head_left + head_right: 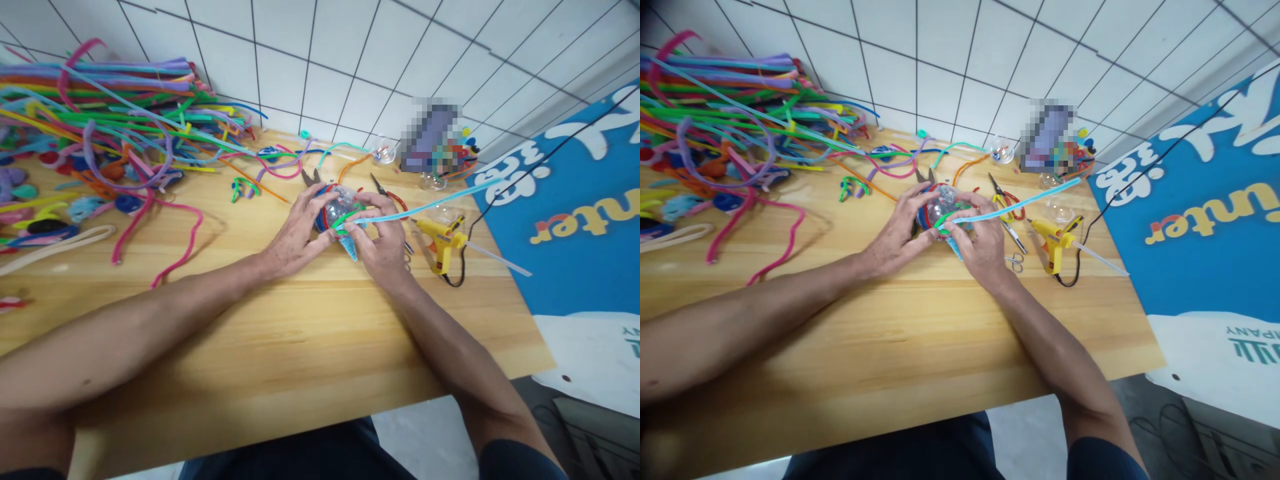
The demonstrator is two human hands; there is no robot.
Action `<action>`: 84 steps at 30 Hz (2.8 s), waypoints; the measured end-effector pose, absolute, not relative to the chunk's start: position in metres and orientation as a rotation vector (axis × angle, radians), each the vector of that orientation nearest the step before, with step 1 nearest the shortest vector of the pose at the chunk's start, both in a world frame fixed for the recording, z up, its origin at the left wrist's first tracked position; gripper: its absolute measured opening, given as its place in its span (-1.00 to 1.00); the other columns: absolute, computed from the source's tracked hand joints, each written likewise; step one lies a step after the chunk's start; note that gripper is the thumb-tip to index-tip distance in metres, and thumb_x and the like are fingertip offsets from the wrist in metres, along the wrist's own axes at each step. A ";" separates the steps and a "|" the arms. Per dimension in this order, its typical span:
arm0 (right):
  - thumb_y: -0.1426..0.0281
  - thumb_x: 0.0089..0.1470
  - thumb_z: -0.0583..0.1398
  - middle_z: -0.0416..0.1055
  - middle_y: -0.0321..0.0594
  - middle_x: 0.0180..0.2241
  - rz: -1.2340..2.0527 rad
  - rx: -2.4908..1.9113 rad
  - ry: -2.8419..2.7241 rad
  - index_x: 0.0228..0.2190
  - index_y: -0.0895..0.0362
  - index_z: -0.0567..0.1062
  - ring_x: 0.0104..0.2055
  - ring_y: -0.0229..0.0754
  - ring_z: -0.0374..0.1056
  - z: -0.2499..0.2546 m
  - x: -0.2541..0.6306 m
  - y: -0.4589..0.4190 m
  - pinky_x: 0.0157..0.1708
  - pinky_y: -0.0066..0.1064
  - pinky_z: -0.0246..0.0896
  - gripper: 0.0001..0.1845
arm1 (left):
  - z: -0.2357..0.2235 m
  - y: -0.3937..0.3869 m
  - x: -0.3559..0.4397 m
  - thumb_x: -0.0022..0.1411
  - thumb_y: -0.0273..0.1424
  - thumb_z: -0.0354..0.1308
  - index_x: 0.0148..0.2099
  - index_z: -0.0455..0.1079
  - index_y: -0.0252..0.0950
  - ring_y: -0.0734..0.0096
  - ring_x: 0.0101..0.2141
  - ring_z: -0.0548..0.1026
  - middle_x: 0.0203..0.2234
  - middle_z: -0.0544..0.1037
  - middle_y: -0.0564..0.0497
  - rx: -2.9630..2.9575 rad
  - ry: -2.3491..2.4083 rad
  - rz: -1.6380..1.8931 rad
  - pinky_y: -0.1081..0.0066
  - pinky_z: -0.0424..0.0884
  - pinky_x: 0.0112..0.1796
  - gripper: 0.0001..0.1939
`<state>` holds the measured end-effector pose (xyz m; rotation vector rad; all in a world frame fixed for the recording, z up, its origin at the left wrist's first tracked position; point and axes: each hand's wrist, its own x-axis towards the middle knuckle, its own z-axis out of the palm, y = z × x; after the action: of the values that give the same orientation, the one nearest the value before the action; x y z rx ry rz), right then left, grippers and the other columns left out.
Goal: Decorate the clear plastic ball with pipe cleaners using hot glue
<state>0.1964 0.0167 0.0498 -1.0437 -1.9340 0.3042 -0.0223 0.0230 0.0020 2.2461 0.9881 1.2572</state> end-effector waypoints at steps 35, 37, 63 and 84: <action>0.31 0.30 0.38 0.62 -0.16 0.05 0.070 -0.933 -1.909 -0.18 -0.06 0.61 0.14 0.09 0.55 0.034 0.189 0.017 0.19 0.16 0.47 -0.94 | -0.006 0.024 -0.023 0.61 -0.05 0.11 0.53 0.11 -0.06 -0.04 0.52 0.19 0.49 0.21 -0.26 2.221 0.894 1.369 -0.19 0.25 0.46 -0.40; 0.30 0.30 0.38 0.63 -0.16 0.04 0.081 -0.944 -1.901 -0.19 -0.05 0.60 0.13 0.08 0.56 0.035 0.188 0.016 0.16 0.13 0.49 -0.94 | -0.007 0.024 -0.023 0.59 -0.05 0.13 0.53 0.12 -0.05 -0.05 0.51 0.21 0.48 0.22 -0.27 2.209 0.901 1.362 -0.20 0.27 0.46 -0.39; 0.30 0.30 0.36 0.63 -0.14 0.04 0.213 -1.015 -1.856 -0.26 -0.04 0.61 0.15 0.08 0.55 0.037 0.187 0.011 0.19 0.14 0.48 -0.95 | -0.003 0.020 -0.022 0.60 -0.07 0.11 0.50 0.14 -0.07 -0.04 0.51 0.20 0.47 0.23 -0.26 2.121 0.954 1.322 -0.21 0.23 0.48 -0.43; 0.31 0.29 0.34 0.63 -0.15 0.00 0.091 -1.085 -1.824 -0.28 0.00 0.58 0.13 0.01 0.55 0.037 0.180 0.009 0.17 0.07 0.48 -0.92 | -0.009 0.024 -0.012 0.53 -0.12 0.20 0.46 0.18 -0.10 -0.06 0.47 0.26 0.45 0.24 -0.26 2.042 0.963 1.371 -0.19 0.28 0.44 -0.42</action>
<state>0.1796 0.0086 0.0365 -1.0846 -1.8244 0.0905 -0.0121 0.0239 -0.0089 2.0417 0.9633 1.3712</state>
